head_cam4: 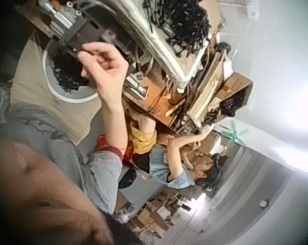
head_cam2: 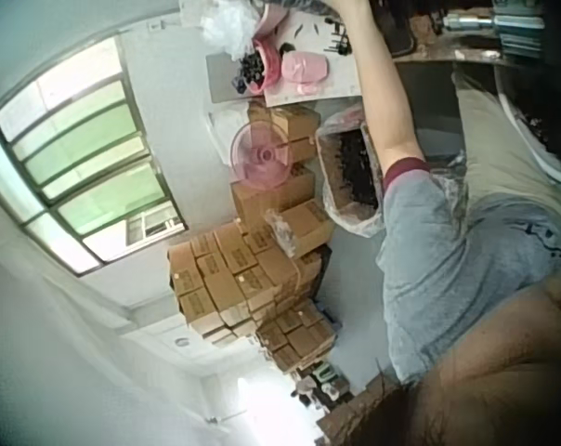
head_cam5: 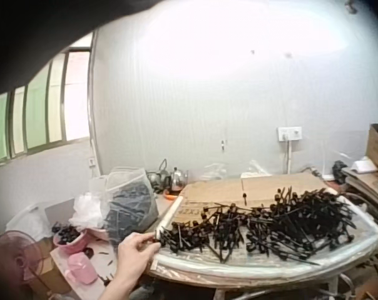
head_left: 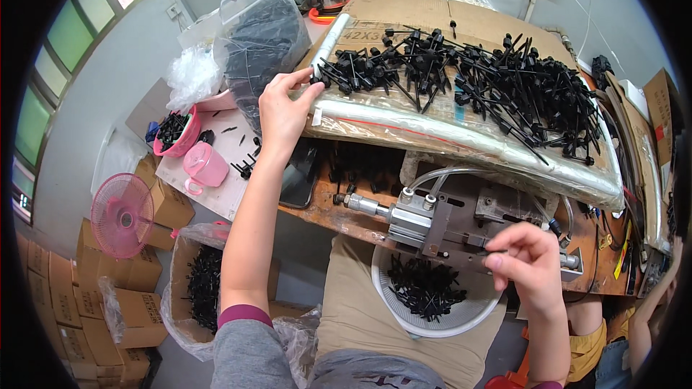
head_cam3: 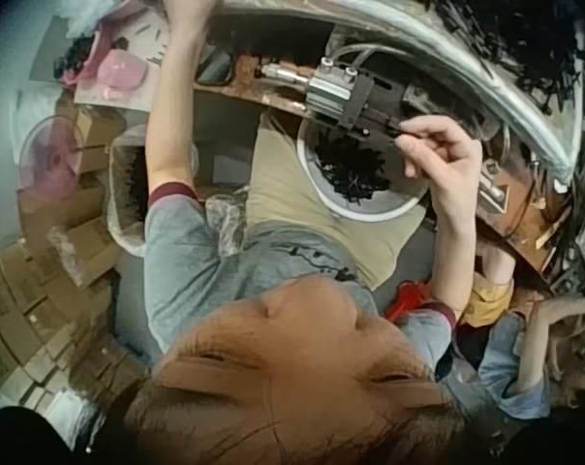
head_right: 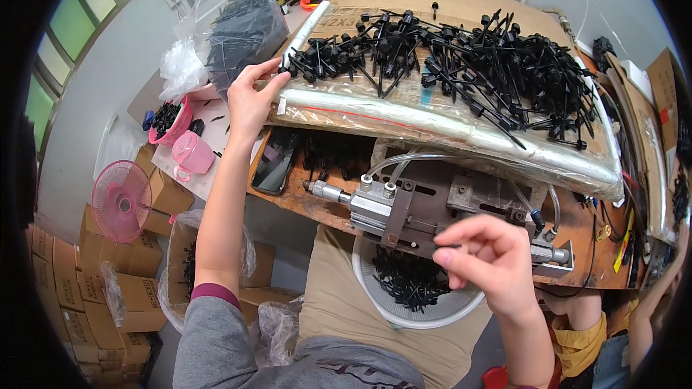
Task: Manually assembling small black cable connectors using a mechanical assembly jig at a workstation.
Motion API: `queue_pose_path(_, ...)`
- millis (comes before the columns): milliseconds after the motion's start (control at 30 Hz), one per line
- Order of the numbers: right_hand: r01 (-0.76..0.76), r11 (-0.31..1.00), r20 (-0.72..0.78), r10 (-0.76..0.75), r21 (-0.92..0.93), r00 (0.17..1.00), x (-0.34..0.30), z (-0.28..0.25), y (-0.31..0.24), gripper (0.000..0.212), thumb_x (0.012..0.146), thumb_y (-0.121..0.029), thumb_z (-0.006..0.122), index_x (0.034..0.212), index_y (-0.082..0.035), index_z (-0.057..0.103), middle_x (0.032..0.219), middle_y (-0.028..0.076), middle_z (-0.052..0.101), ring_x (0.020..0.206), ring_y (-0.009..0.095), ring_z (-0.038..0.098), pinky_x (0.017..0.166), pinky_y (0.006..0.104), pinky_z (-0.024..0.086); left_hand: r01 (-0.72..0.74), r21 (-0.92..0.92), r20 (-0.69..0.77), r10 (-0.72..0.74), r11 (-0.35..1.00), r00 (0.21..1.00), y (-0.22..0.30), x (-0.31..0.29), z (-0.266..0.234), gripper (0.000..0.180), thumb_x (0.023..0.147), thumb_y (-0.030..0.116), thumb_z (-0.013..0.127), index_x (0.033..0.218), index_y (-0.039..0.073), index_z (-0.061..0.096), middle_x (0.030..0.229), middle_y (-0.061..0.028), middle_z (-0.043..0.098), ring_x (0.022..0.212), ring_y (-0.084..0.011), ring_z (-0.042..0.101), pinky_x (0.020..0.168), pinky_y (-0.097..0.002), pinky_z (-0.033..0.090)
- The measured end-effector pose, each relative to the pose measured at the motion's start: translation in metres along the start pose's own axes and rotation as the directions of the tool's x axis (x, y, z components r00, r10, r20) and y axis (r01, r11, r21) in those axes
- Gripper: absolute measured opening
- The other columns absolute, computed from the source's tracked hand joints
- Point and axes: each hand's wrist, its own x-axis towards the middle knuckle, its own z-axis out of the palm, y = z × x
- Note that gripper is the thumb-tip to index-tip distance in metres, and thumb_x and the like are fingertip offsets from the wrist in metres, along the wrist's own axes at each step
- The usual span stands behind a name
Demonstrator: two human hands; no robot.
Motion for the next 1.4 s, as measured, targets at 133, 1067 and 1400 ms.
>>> queue_pose_path(133,0.016,0.998,-0.059,-0.012,0.063,0.998,-0.010,-0.016,0.021,0.017,0.081,0.005,0.071,0.096,0.005,0.065,0.073,0.008,0.066,0.054,0.008,0.059,0.049,0.0182,0.045,0.047,-0.090,0.002,-0.047,0.995,0.999,-0.002,-0.001,-0.001,0.026,0.077,0.016,0.078,0.099,0.001,0.074,0.091,-0.0088,0.069,0.083,-0.0167,0.065,0.079,-0.0302,0.050)
queue_pose_path(1067,0.182,0.911,-0.178,-0.123,0.371,0.976,-0.038,-0.010,0.071,0.018,0.102,-0.017,0.049,0.102,-0.001,0.055,0.079,0.009,0.067,0.059,0.010,0.063,0.051,0.0218,0.048,-0.252,-0.630,0.472,0.620,0.735,0.626,0.165,-0.217,0.012,0.028,0.059,0.007,0.083,0.083,-0.002,0.073,0.105,-0.0180,0.071,0.078,-0.0275,0.069,0.070,-0.0333,0.056)
queue_pose_path(1400,0.445,0.812,-0.312,-0.341,0.378,0.887,-0.062,-0.017,0.087,0.021,0.101,-0.019,0.048,0.090,-0.002,0.047,0.066,0.008,0.062,0.046,0.013,0.062,0.040,0.0229,0.046,-0.340,-0.760,0.480,0.831,0.554,0.281,0.200,-0.206,0.005,0.028,0.086,-0.011,0.063,0.114,-0.006,0.060,0.139,-0.0250,0.046,0.118,-0.0319,0.056,0.089,-0.0346,0.054)
